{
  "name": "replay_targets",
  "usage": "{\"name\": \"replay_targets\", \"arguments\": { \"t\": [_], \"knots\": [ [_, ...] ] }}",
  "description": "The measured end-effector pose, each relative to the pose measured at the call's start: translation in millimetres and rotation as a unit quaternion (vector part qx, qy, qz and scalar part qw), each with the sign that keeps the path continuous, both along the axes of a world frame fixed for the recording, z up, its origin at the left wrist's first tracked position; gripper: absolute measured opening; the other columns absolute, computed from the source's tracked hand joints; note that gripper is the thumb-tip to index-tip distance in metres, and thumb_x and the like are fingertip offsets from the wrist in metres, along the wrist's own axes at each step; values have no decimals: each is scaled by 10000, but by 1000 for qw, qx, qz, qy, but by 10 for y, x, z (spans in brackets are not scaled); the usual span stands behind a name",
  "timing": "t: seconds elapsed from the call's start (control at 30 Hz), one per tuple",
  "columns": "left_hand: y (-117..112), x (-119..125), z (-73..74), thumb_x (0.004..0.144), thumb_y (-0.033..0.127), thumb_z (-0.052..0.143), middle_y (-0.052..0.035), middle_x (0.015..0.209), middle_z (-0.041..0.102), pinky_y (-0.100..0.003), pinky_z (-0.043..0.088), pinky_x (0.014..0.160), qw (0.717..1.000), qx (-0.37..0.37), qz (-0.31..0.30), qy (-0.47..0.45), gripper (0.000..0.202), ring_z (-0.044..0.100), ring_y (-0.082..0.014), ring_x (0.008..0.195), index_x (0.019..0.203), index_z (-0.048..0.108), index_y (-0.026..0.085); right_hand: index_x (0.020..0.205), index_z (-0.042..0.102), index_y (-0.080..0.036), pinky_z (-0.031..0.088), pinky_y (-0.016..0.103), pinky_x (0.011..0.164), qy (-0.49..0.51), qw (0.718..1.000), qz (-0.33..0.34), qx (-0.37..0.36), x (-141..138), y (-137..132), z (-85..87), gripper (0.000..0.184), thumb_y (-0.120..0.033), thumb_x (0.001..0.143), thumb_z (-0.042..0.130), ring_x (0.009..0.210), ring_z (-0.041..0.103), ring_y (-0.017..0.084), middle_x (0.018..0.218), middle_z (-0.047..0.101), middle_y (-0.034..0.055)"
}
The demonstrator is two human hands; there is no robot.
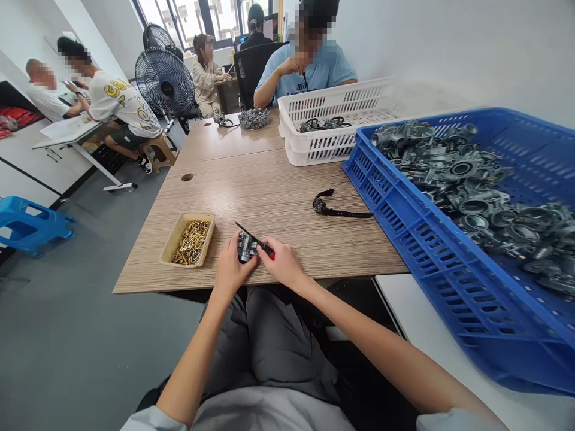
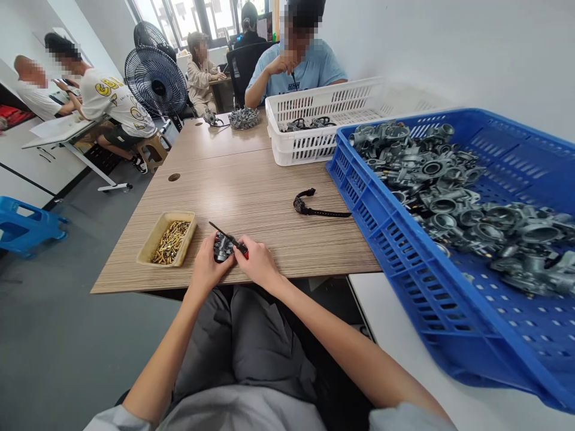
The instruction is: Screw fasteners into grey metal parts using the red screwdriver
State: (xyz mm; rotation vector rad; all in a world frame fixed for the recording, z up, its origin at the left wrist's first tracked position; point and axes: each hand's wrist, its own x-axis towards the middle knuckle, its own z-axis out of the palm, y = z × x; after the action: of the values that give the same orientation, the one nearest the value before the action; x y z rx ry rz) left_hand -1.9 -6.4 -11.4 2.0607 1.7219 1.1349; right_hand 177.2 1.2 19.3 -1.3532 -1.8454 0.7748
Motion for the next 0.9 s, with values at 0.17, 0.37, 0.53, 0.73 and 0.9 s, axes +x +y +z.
{"name": "replay_targets", "arguments": {
  "t": [0.17, 0.37, 0.53, 0.73, 0.9],
  "knots": [
    [13, -17, -22, 891, 379, 735, -147, 1294, 651, -447, 564, 1019, 1000, 2, -11, -1, 693, 669, -310, 1202, 1500, 459, 199, 821, 634, -231, 387, 291, 668, -26, 999, -19, -4, -11, 1, 19, 260, -394, 1011, 565, 679, 624, 204, 739, 707, 38],
    [20, -20, -46, 885, 373, 747, -156, 1309, 649, -463, 561, 1030, 1000, 16, -8, -2, 703, 662, -319, 1214, 1501, 458, 195, 895, 662, -229, 388, 283, 669, -16, 1000, -8, 8, -8, 0, 4, 166, -346, 985, 585, 678, 611, 191, 780, 716, 29],
    [13, -3, -21, 891, 374, 743, -145, 1298, 650, -455, 561, 1031, 1000, 7, -7, -6, 695, 670, -311, 1200, 1502, 459, 207, 798, 618, -230, 365, 295, 637, -29, 999, -16, 3, -7, 19, -32, 287, -419, 1006, 559, 643, 578, 194, 710, 675, 29],
    [5, 22, 0, 881, 348, 743, -139, 1266, 658, -455, 565, 1015, 1000, 8, 1, -6, 681, 678, -309, 1173, 1487, 470, 199, 989, 660, -228, 400, 292, 691, 1, 1000, -8, 18, -8, 31, -66, 145, -353, 974, 588, 728, 644, 205, 868, 755, 43],
    [0, 21, 36, 878, 351, 742, -143, 1275, 662, -452, 564, 1013, 1000, -11, 0, -7, 688, 673, -315, 1186, 1492, 474, 195, 798, 603, -232, 358, 296, 639, -17, 999, -22, 17, -11, 30, -43, 281, -423, 1000, 563, 658, 593, 197, 734, 693, 35]
  ]
}}
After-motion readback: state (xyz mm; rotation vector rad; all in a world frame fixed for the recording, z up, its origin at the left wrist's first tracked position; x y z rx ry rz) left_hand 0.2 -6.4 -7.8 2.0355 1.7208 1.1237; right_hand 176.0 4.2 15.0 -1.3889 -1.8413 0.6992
